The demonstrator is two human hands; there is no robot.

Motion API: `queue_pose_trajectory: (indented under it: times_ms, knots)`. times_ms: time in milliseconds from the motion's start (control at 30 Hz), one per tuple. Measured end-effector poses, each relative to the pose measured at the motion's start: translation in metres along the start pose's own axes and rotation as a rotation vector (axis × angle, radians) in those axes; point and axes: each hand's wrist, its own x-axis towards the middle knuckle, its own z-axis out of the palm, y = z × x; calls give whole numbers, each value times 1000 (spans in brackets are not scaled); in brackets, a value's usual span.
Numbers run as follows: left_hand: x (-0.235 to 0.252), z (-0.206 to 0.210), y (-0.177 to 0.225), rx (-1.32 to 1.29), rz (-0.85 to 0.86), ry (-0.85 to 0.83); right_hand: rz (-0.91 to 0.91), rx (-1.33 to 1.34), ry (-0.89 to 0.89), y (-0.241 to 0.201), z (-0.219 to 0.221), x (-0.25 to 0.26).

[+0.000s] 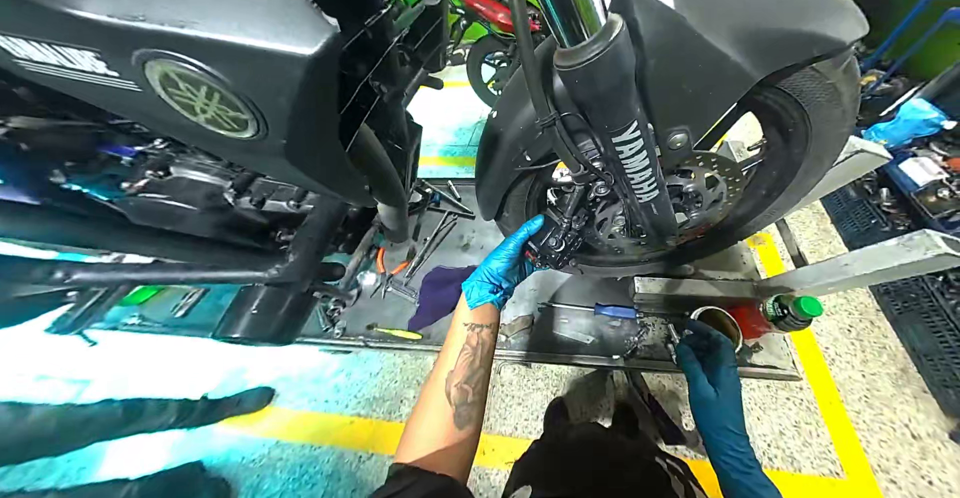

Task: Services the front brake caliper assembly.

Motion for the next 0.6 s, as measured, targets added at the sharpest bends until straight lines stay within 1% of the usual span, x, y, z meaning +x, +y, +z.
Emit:
queue_pose_trajectory:
  times_ms: [133, 233, 300, 400, 467, 533, 600]
  knots:
    - [1, 12, 3, -18, 86, 179, 22, 7, 22, -5, -2, 4]
    - [7, 11, -8, -117, 111, 176, 58, -14, 3, -5, -6, -3]
    - [13, 12, -13, -207, 111, 205, 78, -14, -17, -2, -4, -7]
    - [11, 15, -13, -247, 105, 217, 114, -11, -51, 1, -2, -15]
    - [2, 15, -12, -174, 108, 281, 159, -10, -89, -1, -2, -19]
    - [-20, 15, -19, 8, 130, 413, 194, -2, -155, -6, -2, -22]
    - [-48, 14, -36, 213, 146, 504, 181, -8, -253, 4, -2, -22]
